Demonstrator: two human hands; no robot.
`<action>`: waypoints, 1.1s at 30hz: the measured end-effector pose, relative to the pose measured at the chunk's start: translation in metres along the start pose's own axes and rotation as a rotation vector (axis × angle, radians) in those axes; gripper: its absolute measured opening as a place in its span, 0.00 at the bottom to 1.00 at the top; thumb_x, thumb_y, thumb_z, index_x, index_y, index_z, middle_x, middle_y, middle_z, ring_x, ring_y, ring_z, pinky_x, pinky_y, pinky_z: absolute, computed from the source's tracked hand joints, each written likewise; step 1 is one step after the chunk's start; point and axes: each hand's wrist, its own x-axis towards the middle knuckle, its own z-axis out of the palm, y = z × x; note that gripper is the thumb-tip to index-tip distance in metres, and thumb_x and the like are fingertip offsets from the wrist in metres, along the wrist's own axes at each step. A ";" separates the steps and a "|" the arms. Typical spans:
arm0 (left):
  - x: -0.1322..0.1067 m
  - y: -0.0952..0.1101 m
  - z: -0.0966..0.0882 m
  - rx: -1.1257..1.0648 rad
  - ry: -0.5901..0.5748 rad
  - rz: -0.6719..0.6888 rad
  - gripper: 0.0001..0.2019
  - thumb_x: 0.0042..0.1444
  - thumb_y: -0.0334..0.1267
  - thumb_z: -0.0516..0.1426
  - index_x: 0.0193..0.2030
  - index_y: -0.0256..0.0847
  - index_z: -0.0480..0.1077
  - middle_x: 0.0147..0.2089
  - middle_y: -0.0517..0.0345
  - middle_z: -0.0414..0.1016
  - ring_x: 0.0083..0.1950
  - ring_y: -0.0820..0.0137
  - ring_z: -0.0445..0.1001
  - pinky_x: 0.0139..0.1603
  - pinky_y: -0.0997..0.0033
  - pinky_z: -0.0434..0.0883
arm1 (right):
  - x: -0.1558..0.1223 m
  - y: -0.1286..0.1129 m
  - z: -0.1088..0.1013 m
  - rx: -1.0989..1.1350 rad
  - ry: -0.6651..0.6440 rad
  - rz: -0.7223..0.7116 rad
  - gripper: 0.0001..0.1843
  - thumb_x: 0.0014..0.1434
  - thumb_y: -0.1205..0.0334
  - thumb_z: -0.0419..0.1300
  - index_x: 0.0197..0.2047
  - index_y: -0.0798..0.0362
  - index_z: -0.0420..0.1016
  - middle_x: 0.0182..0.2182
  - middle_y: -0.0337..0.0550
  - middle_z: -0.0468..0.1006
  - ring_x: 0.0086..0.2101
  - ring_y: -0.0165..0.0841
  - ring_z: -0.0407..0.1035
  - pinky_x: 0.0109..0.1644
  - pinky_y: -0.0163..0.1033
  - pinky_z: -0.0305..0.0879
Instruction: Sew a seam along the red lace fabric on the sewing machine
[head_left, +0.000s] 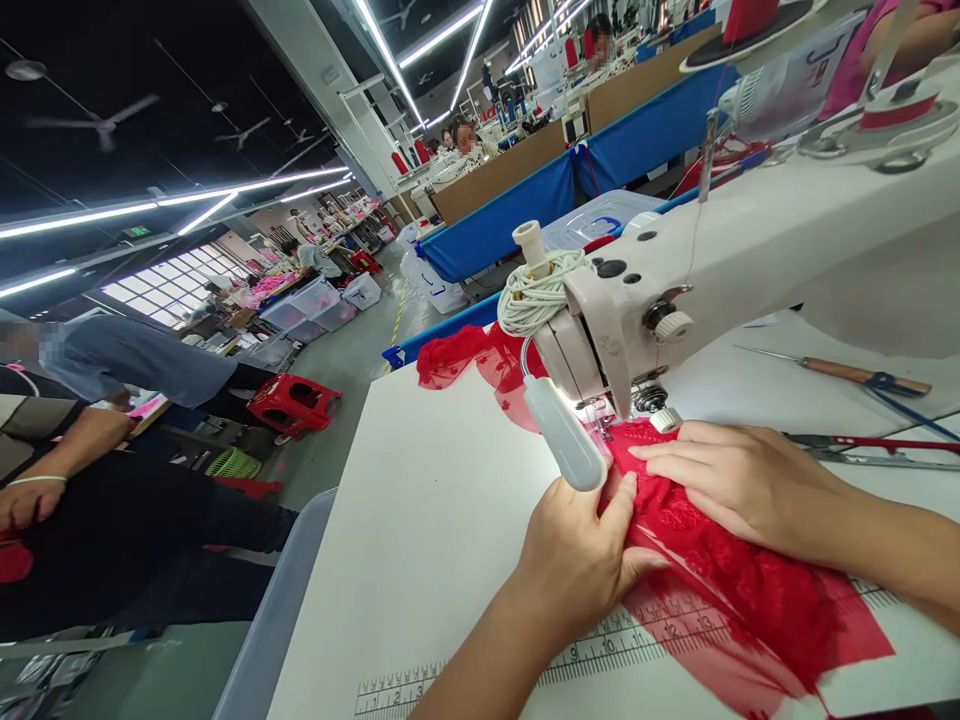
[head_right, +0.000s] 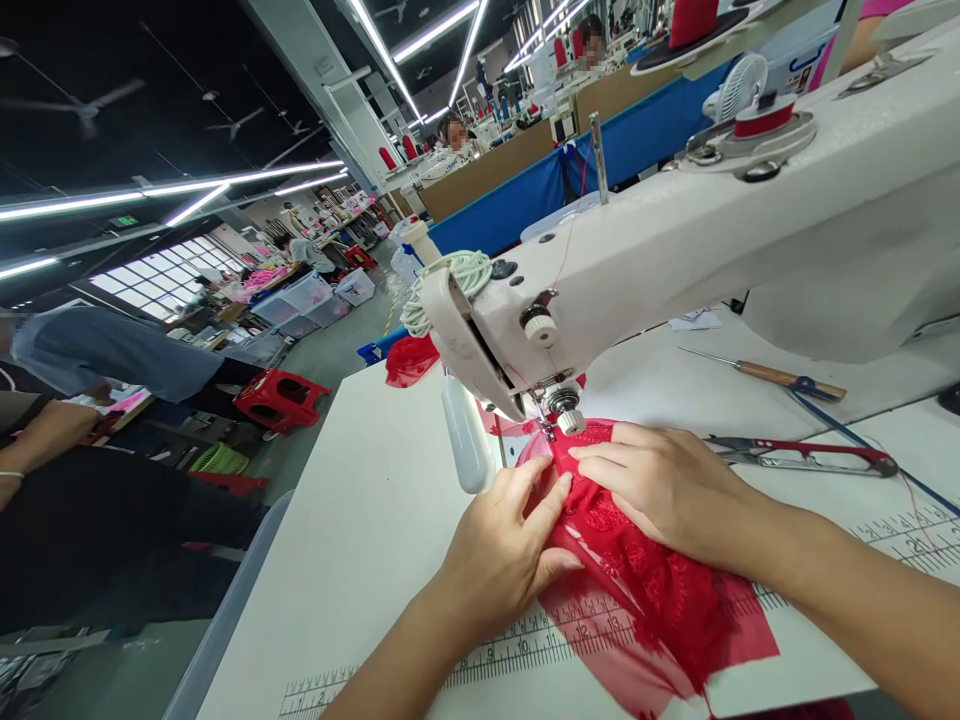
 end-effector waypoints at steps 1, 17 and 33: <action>-0.001 0.000 0.001 0.012 0.011 0.008 0.36 0.73 0.59 0.39 0.58 0.28 0.74 0.52 0.35 0.76 0.44 0.58 0.74 0.40 0.60 0.76 | 0.000 0.000 0.000 -0.007 0.015 -0.006 0.21 0.61 0.75 0.49 0.49 0.48 0.77 0.42 0.42 0.83 0.40 0.37 0.75 0.38 0.40 0.70; -0.003 0.003 0.006 0.182 0.030 -0.046 0.41 0.71 0.64 0.35 0.59 0.34 0.77 0.54 0.41 0.79 0.43 0.61 0.72 0.43 0.61 0.70 | 0.001 0.006 0.008 -0.036 0.029 0.037 0.20 0.62 0.73 0.49 0.49 0.48 0.77 0.46 0.42 0.83 0.39 0.36 0.74 0.39 0.39 0.71; 0.001 -0.012 0.010 0.153 0.030 -0.028 0.36 0.71 0.63 0.43 0.62 0.30 0.73 0.51 0.38 0.79 0.47 0.55 0.74 0.45 0.56 0.74 | 0.015 0.005 -0.002 -0.075 -0.130 0.130 0.18 0.71 0.67 0.47 0.51 0.52 0.78 0.32 0.45 0.75 0.34 0.37 0.68 0.33 0.38 0.65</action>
